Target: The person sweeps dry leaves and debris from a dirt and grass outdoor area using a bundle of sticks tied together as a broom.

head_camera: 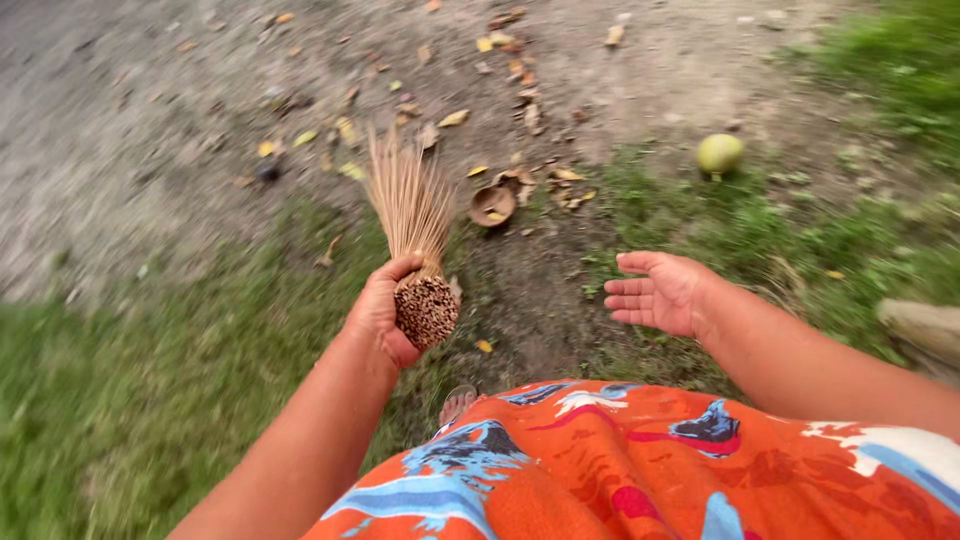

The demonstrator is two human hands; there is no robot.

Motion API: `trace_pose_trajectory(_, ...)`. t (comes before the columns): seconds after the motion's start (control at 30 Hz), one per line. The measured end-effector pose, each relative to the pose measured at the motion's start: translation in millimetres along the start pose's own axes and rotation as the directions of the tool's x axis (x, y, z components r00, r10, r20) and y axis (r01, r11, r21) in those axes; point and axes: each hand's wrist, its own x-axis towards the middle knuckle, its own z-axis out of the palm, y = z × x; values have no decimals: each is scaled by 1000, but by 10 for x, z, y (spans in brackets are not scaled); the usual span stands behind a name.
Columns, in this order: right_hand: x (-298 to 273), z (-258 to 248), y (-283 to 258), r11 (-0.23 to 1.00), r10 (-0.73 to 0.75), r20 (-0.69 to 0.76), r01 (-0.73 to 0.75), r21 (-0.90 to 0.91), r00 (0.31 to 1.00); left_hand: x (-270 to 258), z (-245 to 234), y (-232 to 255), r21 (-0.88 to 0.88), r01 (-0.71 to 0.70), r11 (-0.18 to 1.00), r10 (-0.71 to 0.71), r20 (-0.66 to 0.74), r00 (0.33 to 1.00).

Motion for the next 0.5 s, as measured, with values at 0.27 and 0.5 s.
trace_pose_trajectory(0.27, 95, 568, 98, 990, 64, 99, -51, -135, 993, 52, -843, -523, -253, 89, 963, -166, -306, 938)
trace_pose_trajectory(0.5, 45, 482, 142, 986, 65, 10, -63, -153, 998, 376, -811, -309, -327, 112, 938, -114, 11, 993)
